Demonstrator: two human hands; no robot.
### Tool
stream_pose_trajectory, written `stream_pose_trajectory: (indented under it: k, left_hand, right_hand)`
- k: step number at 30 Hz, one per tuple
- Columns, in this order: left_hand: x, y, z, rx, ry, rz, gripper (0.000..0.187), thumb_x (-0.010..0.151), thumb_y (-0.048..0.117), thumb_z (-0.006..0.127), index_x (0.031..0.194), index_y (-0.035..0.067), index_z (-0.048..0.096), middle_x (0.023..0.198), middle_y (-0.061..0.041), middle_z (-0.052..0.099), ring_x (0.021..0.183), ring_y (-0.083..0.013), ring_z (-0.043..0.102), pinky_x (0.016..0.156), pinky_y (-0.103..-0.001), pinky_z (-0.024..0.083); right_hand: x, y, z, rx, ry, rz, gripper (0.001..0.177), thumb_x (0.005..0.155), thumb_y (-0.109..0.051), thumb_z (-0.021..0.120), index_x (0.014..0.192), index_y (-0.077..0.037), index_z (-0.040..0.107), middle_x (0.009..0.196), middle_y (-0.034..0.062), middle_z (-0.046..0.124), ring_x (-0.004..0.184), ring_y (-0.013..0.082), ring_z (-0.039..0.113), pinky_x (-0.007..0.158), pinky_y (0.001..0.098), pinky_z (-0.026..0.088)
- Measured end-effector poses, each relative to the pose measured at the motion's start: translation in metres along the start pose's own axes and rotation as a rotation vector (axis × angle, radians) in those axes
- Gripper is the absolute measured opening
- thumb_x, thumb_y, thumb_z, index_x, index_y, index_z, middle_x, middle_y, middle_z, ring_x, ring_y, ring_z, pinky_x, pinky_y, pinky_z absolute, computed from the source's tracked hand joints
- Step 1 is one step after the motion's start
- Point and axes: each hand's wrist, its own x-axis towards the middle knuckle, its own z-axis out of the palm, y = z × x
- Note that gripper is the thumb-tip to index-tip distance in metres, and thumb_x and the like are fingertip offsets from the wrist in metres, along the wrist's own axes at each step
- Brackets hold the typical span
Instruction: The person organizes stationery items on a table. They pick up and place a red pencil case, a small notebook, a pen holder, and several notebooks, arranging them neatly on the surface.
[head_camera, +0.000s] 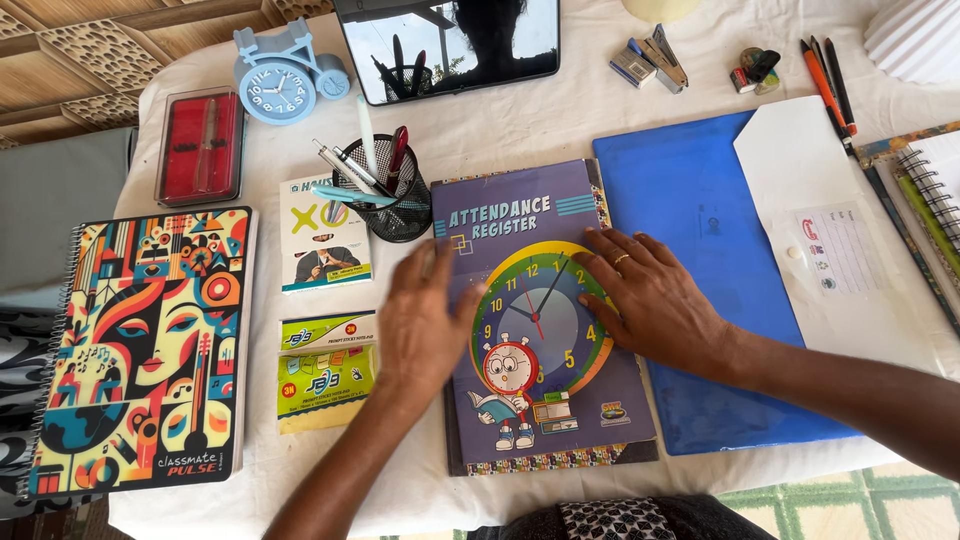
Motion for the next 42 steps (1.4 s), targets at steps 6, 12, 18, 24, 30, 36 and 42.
stream_pose_trajectory:
  k: [6,12,18,24,30,36,42]
  left_hand:
    - [-0.033,0.048,-0.001,-0.137,-0.488,0.434,0.144,0.057,0.064,0.091,0.152,-0.013,0.015,0.161,-0.038,0.009,0.152,-0.0506,0.005,0.119,-0.063,0.008]
    - [-0.047,0.044,0.001,-0.003,-0.701,0.441,0.165,0.049,0.064,0.096,0.158,0.0,-0.01,0.164,-0.037,-0.007,0.153,-0.0524,-0.01,0.119,-0.069,-0.002]
    - [-0.054,0.037,0.005,-0.038,-0.705,0.451,0.162,0.05,0.061,0.094,0.159,0.0,-0.009,0.164,-0.037,-0.006,0.155,-0.052,-0.009,0.12,-0.069,-0.004]
    - [-0.063,0.036,0.008,-0.011,-0.588,0.491,0.152,0.055,0.051,0.092,0.161,-0.001,-0.004,0.165,-0.039,-0.002,0.156,-0.0518,-0.006,0.118,-0.073,-0.002]
    - [-0.067,0.033,0.013,-0.052,-0.588,0.484,0.153,0.05,0.056,0.092,0.16,0.001,0.001,0.164,-0.038,0.002,0.156,-0.0501,-0.001,0.119,-0.075,0.001]
    - [-0.064,0.03,0.014,-0.055,-0.576,0.499,0.15,0.049,0.054,0.092,0.159,0.001,0.005,0.163,-0.038,0.008,0.156,-0.05,0.001,0.119,-0.074,0.002]
    - [-0.05,0.024,0.018,-0.05,-0.539,0.509,0.149,0.049,0.055,0.091,0.16,0.004,0.006,0.164,-0.037,0.011,0.156,-0.0473,0.004,0.12,-0.073,0.002]
  right_hand:
    - [-0.018,-0.028,0.001,0.234,-0.229,-0.208,0.09,0.083,-0.052,0.074,0.142,0.007,0.042,0.153,0.0302,0.039,0.145,0.0444,0.032,0.115,0.0559,0.027]
    - [-0.047,-0.04,0.013,0.237,-0.303,-0.408,0.129,0.072,-0.073,0.076,0.152,0.014,0.024,0.16,0.0388,0.019,0.154,0.0503,0.008,0.12,0.0637,0.006]
    - [-0.044,-0.053,0.007,0.146,-0.559,-0.324,0.117,0.075,-0.063,0.077,0.153,0.008,0.024,0.16,0.038,0.016,0.153,0.0512,0.005,0.118,0.067,0.005]
    - [-0.044,-0.056,0.003,0.051,-0.392,-0.423,0.116,0.073,-0.068,0.072,0.144,0.014,0.03,0.154,0.0402,0.025,0.149,0.0529,0.017,0.117,0.0676,0.014]
    - [-0.041,-0.06,0.002,0.065,-0.358,-0.389,0.112,0.067,-0.063,0.076,0.144,0.008,0.036,0.155,0.0367,0.027,0.148,0.0516,0.021,0.116,0.0658,0.019]
    - [-0.036,-0.064,-0.001,0.059,-0.413,-0.325,0.109,0.064,-0.056,0.079,0.143,0.007,0.038,0.157,0.035,0.026,0.148,0.051,0.02,0.116,0.0654,0.019]
    - [-0.024,-0.057,-0.002,0.061,-0.378,-0.311,0.108,0.063,-0.053,0.08,0.145,0.005,0.039,0.159,0.0327,0.025,0.15,0.0487,0.018,0.117,0.0636,0.019]
